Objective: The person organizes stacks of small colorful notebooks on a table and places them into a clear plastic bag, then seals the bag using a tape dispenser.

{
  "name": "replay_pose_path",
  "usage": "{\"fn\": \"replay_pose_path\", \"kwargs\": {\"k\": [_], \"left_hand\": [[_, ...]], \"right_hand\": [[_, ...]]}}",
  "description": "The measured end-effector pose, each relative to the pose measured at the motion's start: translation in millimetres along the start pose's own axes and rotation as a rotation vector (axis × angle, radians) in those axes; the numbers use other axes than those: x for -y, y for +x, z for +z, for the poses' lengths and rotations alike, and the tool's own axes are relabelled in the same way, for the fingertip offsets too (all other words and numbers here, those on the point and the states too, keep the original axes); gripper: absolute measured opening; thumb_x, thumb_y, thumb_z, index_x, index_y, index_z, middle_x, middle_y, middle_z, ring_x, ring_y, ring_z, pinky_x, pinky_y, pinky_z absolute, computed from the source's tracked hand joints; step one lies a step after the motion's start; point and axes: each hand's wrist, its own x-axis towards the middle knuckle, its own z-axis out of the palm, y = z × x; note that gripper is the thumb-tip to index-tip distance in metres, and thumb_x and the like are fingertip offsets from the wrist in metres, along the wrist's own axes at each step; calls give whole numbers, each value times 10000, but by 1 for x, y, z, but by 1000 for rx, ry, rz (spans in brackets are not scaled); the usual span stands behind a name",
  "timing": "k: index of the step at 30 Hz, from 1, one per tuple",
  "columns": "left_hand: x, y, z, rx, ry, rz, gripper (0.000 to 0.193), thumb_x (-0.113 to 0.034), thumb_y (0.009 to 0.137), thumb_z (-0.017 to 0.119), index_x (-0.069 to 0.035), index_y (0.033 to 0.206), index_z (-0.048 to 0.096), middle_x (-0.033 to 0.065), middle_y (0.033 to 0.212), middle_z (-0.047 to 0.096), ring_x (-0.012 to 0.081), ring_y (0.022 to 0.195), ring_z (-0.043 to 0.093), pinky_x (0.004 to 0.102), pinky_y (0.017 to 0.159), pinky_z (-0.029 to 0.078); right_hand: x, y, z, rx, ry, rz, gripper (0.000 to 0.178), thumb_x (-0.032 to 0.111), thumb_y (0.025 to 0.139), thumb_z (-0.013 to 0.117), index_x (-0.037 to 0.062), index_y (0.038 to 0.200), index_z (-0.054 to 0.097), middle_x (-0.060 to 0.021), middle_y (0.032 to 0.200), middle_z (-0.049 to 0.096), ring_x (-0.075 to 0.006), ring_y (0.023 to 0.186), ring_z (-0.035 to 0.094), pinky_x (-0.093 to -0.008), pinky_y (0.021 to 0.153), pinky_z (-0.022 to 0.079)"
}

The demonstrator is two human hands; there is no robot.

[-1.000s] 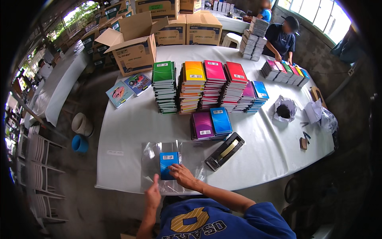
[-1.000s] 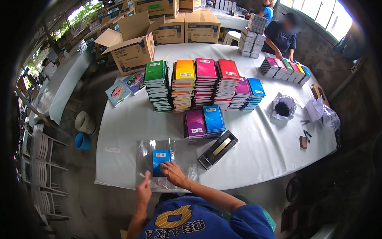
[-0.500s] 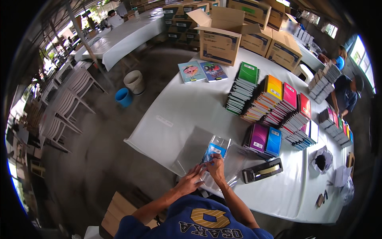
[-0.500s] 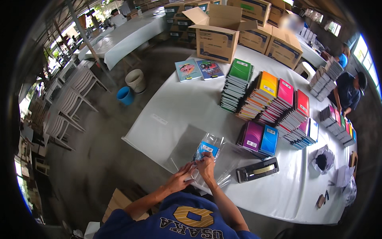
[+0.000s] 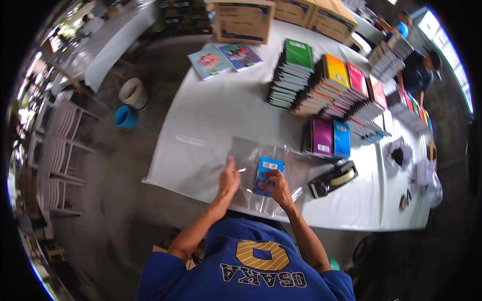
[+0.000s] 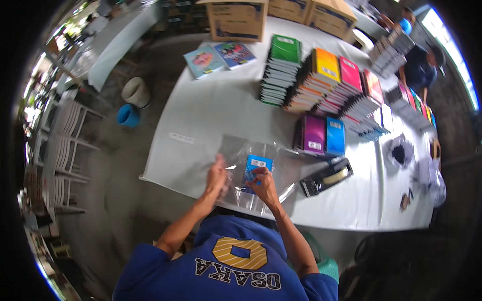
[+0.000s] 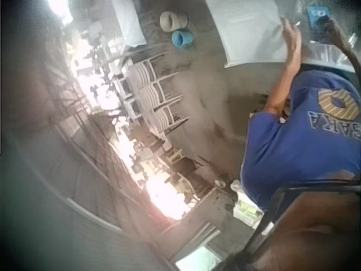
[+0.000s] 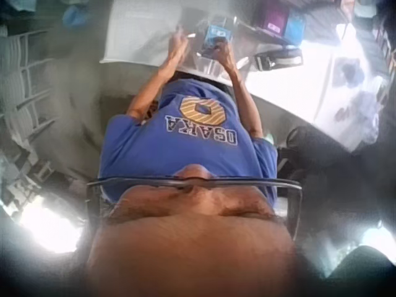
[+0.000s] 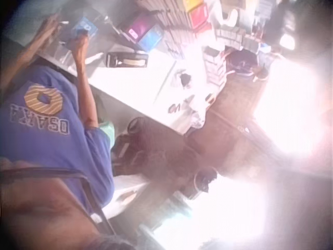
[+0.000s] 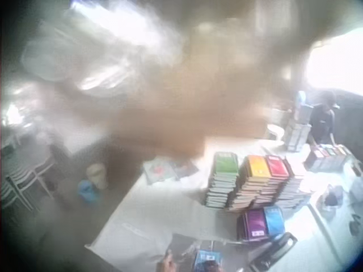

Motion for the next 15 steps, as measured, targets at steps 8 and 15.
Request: {"fn": "replay_pose_path", "kwargs": {"k": [8,15], "left_hand": [[-103,13,-35,315,607,1180,854,-100,790,710,-127,1500,235,170,1537,235,297,1430,225,509,1089,335],[-154,68,-29,629,1026,1071,1141,-282,594,841,-193,1517,175,0,1578,156,334,1443,152,607,1123,199]], "right_hand": [[8,-4,-6,11,148,55,206,185,764,763,2,779,670,-144,1143,590,-282,1055,578,-375,867,477],[16,-6,-8,15,209,159,200,187,772,750,14,753,653,-144,1163,577,-303,1055,571,-414,872,480]]}}
